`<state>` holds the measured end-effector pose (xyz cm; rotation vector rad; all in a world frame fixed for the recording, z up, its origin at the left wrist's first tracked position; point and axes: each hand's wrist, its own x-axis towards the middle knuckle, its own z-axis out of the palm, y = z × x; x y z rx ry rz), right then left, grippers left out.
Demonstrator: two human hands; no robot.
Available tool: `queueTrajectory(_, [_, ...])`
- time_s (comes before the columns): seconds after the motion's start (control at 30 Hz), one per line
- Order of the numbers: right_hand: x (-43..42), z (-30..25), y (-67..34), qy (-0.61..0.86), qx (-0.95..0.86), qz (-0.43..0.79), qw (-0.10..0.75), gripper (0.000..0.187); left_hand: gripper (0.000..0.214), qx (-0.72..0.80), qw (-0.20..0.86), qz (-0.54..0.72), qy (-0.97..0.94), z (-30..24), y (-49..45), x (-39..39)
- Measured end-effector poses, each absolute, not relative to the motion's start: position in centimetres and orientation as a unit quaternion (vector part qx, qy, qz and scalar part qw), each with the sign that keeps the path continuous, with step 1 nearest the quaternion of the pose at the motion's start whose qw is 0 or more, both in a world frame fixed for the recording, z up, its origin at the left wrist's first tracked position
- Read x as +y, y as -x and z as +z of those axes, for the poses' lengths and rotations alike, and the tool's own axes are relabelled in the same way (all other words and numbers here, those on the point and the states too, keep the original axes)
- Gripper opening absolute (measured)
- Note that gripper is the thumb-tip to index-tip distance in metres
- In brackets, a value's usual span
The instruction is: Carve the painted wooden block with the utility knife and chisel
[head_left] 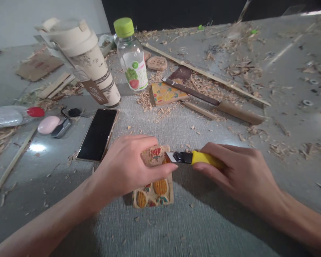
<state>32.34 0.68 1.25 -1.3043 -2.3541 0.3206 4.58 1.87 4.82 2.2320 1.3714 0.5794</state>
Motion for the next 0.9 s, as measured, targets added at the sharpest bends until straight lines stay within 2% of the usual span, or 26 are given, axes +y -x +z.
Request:
queueTrajectory(0.13, [1.4, 1.0, -32.8, 0.479, -0.829, 0.194, 0.212, 0.045, 0.04, 0.502, 0.279, 0.176, -0.799, 4.9, -4.4, 2.1])
queueTrajectory(0.27, [2.6, 1.6, -33.1, 0.491, -0.787, 0.275, 0.252, 0.054, 0.035, 0.508, 0.309, 0.147, -0.791, 4.6, -4.1, 2.2])
queueTrajectory(0.47, [3.1, 2.4, -33.3, 0.507, -0.749, 0.273, 0.327, 0.057, 0.035, 0.517, 0.305, 0.145, -0.787, 4.4, -3.9, 2.0])
queueTrajectory(0.7, [3.0, 2.2, -33.0, 0.486, -0.763, 0.285, 0.317, 0.058, 0.042, 0.512, 0.307, 0.151, -0.788, 4.4, -4.2, 2.1])
queueTrajectory(0.9, [3.0, 2.5, -32.8, 0.494, -0.753, 0.288, 0.325, 0.059, 0.036, 0.522, 0.321, 0.136, -0.779, 4.3, -4.0, 2.1])
